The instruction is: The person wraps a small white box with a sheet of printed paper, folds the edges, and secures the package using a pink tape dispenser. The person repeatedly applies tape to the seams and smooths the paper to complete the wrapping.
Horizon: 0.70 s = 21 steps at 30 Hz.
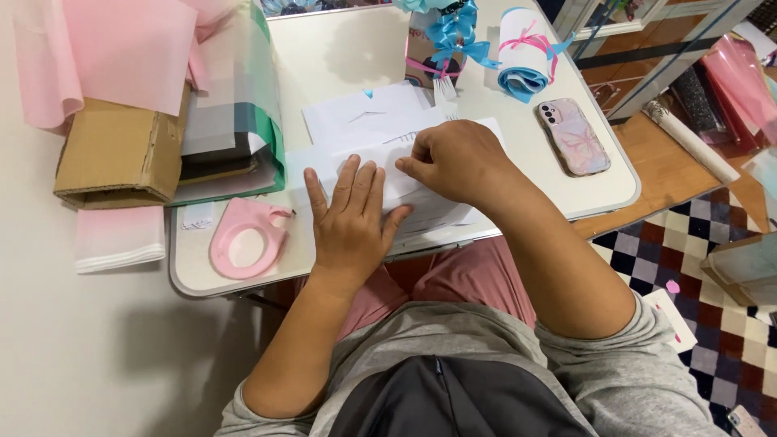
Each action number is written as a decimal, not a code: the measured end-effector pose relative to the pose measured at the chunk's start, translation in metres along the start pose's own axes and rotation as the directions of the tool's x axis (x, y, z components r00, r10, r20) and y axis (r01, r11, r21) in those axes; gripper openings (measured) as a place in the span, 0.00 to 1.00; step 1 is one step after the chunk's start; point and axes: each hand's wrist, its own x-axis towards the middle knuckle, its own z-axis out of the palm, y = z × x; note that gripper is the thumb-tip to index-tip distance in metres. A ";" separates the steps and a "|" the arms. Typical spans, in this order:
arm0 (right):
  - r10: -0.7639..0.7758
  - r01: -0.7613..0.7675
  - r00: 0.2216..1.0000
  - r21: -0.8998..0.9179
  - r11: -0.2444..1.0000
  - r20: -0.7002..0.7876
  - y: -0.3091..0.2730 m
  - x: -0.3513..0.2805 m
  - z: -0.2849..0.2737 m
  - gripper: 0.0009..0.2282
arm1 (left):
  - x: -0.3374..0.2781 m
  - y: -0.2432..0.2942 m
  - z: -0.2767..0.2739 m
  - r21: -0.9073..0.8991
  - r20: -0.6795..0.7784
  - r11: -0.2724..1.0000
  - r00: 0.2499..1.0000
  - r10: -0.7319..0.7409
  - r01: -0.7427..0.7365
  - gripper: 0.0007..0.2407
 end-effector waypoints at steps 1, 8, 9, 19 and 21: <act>0.003 -0.002 1.000 -0.020 1.000 0.017 0.001 0.001 0.001 0.11 | 0.000 0.000 0.000 -0.002 0.003 1.000 1.000 -0.005 0.005 0.24; 0.050 -0.037 0.992 -0.106 0.994 0.119 -0.005 0.002 -0.001 0.12 | -0.005 0.001 0.002 -0.035 -0.008 0.999 1.000 -0.029 0.029 0.25; 0.050 -0.037 0.991 -0.106 0.994 0.123 -0.007 0.003 -0.002 0.12 | -0.005 0.001 0.002 -0.036 -0.005 0.999 0.999 -0.031 0.031 0.25; 0.110 -0.071 0.983 -0.252 0.965 0.145 -0.010 0.009 -0.002 0.12 | 0.000 -0.001 0.000 -0.036 -0.016 0.999 1.000 0.001 -0.002 0.20; 0.120 -0.079 0.983 -0.274 0.958 0.137 -0.012 0.005 -0.005 0.14 | -0.001 0.000 -0.001 -0.040 -0.013 0.999 1.000 -0.009 0.008 0.20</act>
